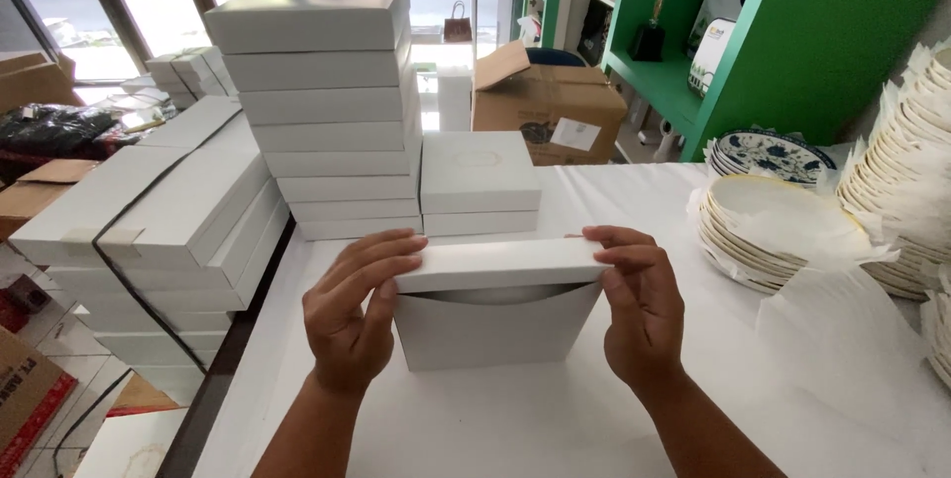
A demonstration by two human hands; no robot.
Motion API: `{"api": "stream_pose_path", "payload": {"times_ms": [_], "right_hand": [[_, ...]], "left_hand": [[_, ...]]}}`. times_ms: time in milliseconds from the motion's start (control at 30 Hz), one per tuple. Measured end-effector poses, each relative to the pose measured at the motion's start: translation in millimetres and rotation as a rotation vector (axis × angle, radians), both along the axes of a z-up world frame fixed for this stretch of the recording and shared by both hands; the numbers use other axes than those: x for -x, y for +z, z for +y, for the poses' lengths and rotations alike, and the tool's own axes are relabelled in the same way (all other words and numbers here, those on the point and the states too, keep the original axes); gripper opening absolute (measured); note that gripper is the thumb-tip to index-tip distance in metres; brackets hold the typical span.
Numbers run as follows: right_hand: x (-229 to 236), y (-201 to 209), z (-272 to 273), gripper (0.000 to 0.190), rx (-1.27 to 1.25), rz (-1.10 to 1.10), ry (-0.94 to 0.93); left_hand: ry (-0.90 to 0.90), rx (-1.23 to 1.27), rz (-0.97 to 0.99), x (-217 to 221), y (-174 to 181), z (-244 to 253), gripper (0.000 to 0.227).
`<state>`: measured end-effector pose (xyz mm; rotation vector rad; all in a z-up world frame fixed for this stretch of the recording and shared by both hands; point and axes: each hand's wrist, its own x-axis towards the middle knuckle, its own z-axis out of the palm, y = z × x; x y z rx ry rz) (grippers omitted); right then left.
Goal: The person is wrapping ceramic plates in protective paper and placing them into individual white cardboard boxes.
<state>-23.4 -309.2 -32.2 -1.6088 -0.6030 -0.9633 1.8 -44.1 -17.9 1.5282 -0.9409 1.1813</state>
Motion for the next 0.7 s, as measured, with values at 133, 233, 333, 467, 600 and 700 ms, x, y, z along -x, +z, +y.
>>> {"api": "stream_pose_path", "payload": {"times_ms": [133,233,333,467,600,700], "right_hand": [[0.6,0.0,0.5,0.016,0.039,0.006,-0.026],[0.3,0.1,1.8,0.015,0.050,0.027,-0.043],[1.1,1.4,2.6,0.014,0.033,0.056,-0.062],[0.4,1.2,2.2,0.015,0.033,0.059,-0.059],[0.0,0.5,3.1,0.014,0.022,0.043,-0.037],[1.9,2.3,3.4,0.014,0.027,0.085,-0.072]], "left_hand": [[0.005,-0.034,0.043,1.3,2.8,5.8,0.024],[-0.079,0.030,0.172,0.2,-1.5,9.4,0.005],[-0.122,0.019,0.184,-1.2,-0.5,10.3,0.004],[-0.148,0.025,0.193,-2.4,0.2,10.2,0.004],[-0.169,0.015,0.161,-5.1,-2.4,11.2,0.006],[-0.186,-0.030,0.153,-5.5,-4.1,15.8,0.008]]}}
